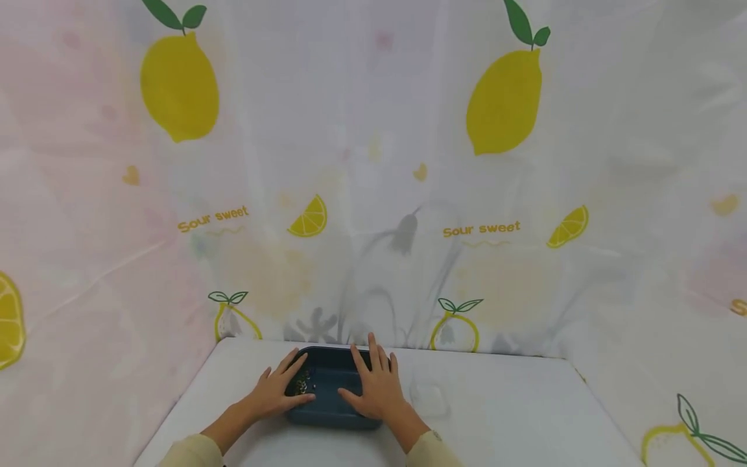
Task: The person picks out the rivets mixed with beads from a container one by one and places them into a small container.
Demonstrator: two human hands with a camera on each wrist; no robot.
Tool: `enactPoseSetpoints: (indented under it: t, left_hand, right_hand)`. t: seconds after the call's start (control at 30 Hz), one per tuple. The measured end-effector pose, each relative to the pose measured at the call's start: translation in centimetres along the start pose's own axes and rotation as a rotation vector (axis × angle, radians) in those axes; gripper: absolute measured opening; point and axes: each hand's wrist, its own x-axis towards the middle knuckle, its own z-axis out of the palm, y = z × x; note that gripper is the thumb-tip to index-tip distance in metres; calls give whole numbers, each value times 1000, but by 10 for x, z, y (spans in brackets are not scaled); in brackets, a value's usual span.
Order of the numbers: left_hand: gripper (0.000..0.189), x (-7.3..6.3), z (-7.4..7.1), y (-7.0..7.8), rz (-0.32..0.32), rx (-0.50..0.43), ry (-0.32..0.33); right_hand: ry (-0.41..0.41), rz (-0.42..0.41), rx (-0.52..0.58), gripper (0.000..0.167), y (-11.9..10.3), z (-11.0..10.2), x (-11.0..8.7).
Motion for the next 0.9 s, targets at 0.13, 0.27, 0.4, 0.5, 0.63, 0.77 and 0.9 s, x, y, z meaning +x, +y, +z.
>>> enactPoseSetpoints:
  t: [0.13, 0.27, 0.4, 0.5, 0.63, 0.77, 0.9]
  left_hand:
    - [98, 0, -1, 1, 0, 10, -8]
    - [100, -1, -1, 1, -16, 28, -13]
    - [100, 1, -1, 2, -12, 29, -5]
    - [99, -1, -5, 1, -9, 33, -14]
    - [99, 2, -6, 3, -9, 48, -18]
    - [98, 3, -7, 5, -11, 65, -20]
    - [98, 1, -6, 4, -12, 86, -27]
  right_hand:
    - [2, -10, -24, 89, -2, 1, 3]
    - [19, -45, -12, 89, -7, 0, 6]
    - [27, -47, -9, 89, -8, 2, 9]
    - [11, -33, 4, 88, -14, 6, 12]
    - [4, -32, 32, 88, -17, 6, 17]
    - [-10, -37, 29, 88, -22, 5, 20]
    - [-45, -34, 28, 88, -28, 5, 22]
